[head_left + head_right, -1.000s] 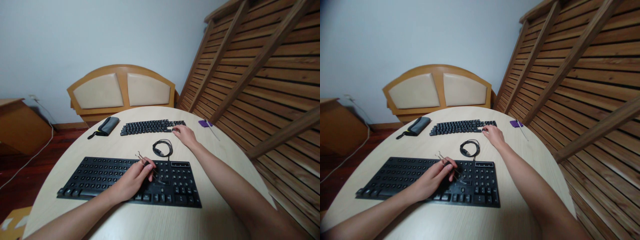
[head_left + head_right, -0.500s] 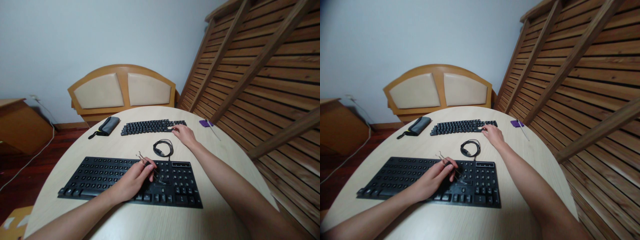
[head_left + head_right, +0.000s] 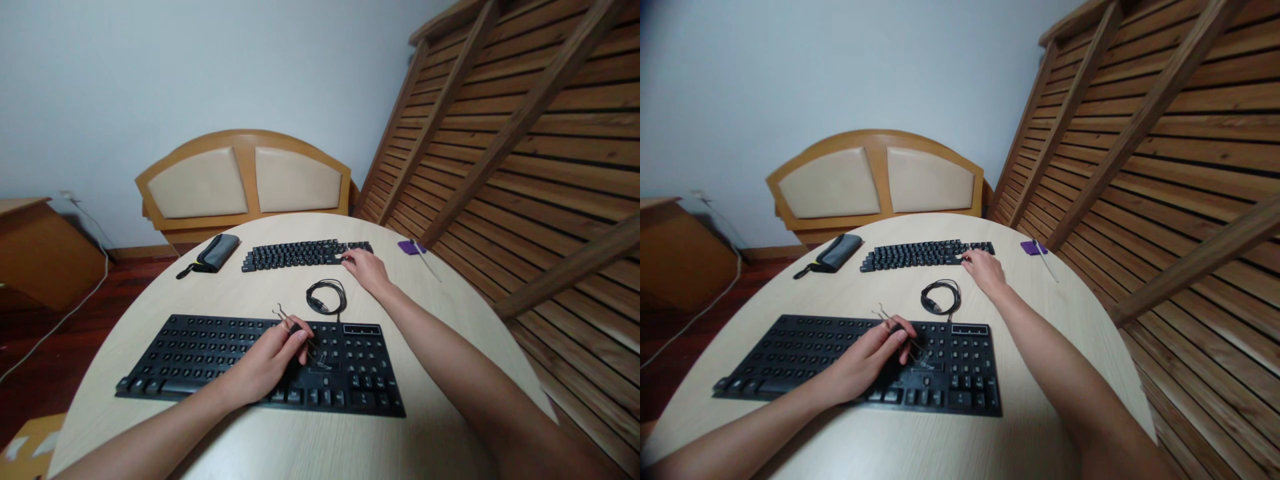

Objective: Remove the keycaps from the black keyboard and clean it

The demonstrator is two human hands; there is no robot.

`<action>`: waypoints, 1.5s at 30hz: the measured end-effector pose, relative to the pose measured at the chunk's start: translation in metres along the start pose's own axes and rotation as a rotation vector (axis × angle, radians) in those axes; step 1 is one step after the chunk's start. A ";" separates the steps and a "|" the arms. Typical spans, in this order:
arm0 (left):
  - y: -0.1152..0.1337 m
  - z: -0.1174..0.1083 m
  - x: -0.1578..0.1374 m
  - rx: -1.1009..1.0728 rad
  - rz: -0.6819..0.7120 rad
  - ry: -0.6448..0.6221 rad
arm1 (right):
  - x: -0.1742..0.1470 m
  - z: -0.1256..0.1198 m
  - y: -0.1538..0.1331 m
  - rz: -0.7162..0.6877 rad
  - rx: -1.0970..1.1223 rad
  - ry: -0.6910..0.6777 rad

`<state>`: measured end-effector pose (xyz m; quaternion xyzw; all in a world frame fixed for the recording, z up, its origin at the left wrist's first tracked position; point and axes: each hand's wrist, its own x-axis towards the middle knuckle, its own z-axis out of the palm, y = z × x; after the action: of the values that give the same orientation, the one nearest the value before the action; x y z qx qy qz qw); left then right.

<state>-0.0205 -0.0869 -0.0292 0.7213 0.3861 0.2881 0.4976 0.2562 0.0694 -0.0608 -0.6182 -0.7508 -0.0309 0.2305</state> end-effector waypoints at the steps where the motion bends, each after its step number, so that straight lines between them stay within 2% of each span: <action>1: 0.000 0.000 0.000 -0.002 0.000 -0.002 | 0.000 0.000 0.000 -0.001 -0.003 0.001; 25: -0.003 -0.001 0.000 -0.004 0.002 -0.003 | -0.001 0.005 0.004 -0.037 -0.013 0.054; 36: 0.001 0.000 0.001 0.003 0.004 -0.003 | 0.000 0.008 0.001 -0.190 -0.072 0.151; 45: 0.001 0.000 0.000 0.007 0.010 0.001 | 0.002 0.010 -0.002 -0.198 -0.091 0.132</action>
<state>-0.0200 -0.0870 -0.0279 0.7248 0.3840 0.2895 0.4934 0.2510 0.0743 -0.0680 -0.5477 -0.7891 -0.1280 0.2467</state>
